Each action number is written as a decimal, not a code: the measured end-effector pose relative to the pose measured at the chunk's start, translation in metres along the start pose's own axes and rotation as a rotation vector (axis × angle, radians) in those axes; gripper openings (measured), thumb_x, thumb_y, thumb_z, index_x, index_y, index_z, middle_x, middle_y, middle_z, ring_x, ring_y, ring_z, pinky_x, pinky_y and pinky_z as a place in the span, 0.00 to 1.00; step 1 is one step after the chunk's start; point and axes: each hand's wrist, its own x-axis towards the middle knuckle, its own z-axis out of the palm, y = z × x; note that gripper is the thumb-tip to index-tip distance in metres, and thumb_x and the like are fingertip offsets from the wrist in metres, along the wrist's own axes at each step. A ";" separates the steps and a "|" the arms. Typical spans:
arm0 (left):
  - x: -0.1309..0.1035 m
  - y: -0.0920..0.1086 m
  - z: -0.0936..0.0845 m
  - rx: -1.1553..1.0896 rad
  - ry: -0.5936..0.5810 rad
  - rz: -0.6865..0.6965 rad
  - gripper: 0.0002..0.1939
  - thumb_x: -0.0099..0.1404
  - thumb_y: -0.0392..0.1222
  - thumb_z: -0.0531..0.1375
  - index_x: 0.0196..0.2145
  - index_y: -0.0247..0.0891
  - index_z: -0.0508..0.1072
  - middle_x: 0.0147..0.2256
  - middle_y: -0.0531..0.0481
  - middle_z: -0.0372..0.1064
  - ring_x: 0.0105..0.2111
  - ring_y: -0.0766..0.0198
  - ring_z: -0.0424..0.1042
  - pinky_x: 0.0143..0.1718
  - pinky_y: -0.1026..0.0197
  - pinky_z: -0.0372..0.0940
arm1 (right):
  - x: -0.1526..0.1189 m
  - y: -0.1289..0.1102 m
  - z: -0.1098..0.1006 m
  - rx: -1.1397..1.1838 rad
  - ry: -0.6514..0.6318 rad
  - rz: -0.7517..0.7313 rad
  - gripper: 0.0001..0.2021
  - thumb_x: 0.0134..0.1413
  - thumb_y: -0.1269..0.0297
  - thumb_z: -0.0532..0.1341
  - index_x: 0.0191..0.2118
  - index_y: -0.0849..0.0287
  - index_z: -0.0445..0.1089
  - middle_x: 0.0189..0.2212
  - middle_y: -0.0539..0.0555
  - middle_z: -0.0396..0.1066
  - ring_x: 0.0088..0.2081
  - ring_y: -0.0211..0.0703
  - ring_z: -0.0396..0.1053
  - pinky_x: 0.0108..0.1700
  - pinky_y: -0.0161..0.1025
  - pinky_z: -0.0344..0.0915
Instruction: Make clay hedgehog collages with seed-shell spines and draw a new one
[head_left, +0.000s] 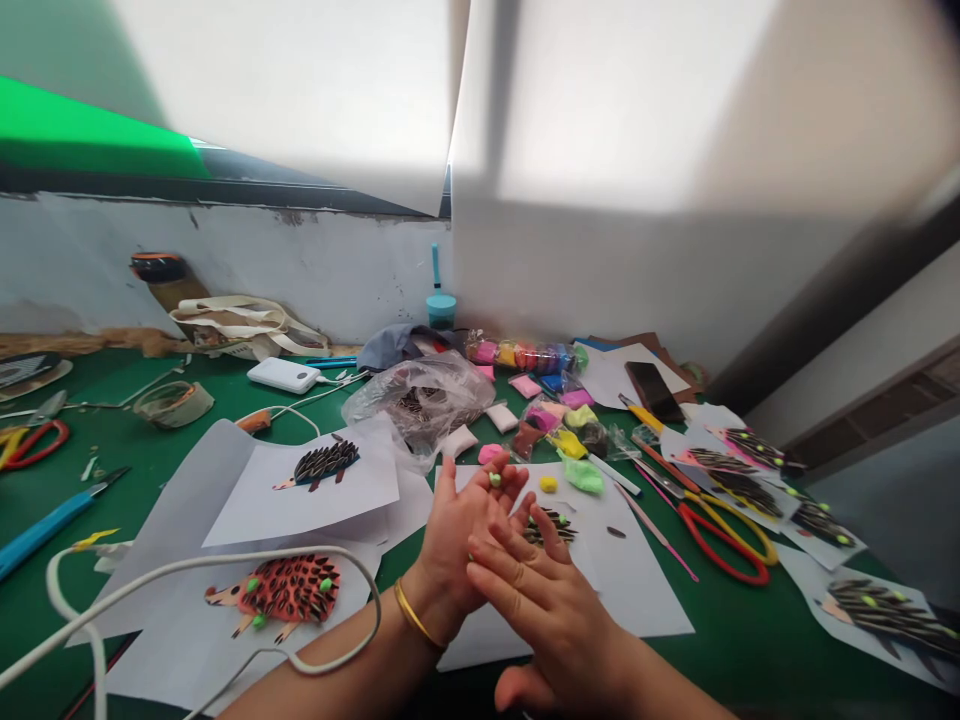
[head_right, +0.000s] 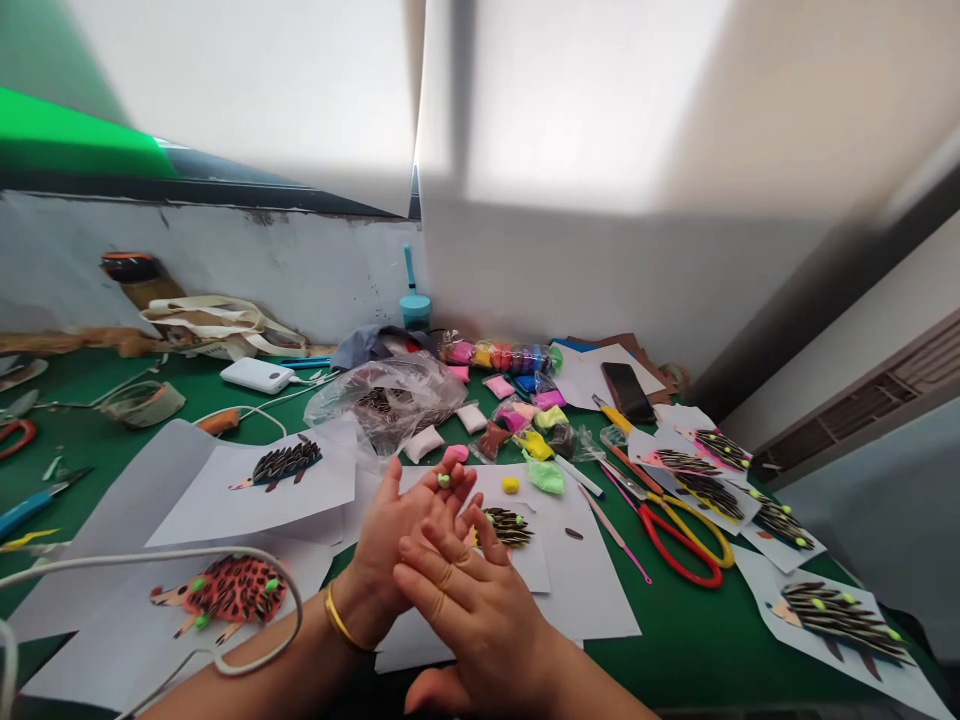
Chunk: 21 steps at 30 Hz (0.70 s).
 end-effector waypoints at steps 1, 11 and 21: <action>0.000 -0.002 0.000 0.007 0.026 -0.044 0.27 0.68 0.61 0.49 0.45 0.34 0.71 0.38 0.43 0.70 0.41 0.58 0.73 0.48 0.55 0.67 | 0.001 0.000 0.000 -0.012 0.001 0.019 0.39 0.61 0.36 0.42 0.64 0.62 0.58 0.59 0.59 0.66 0.65 0.54 0.53 0.69 0.58 0.32; -0.001 -0.005 -0.002 0.017 0.008 -0.052 0.27 0.68 0.61 0.49 0.44 0.34 0.70 0.37 0.43 0.70 0.41 0.59 0.73 0.46 0.56 0.67 | 0.001 -0.003 -0.001 -0.009 0.008 -0.012 0.40 0.60 0.35 0.43 0.64 0.63 0.57 0.59 0.59 0.66 0.65 0.54 0.53 0.68 0.59 0.33; -0.003 -0.005 -0.003 0.035 -0.018 -0.054 0.28 0.68 0.62 0.48 0.46 0.34 0.70 0.38 0.43 0.69 0.41 0.58 0.72 0.46 0.56 0.67 | -0.003 -0.007 0.002 -0.032 0.024 -0.032 0.41 0.58 0.34 0.45 0.64 0.63 0.57 0.59 0.58 0.65 0.66 0.55 0.50 0.68 0.61 0.31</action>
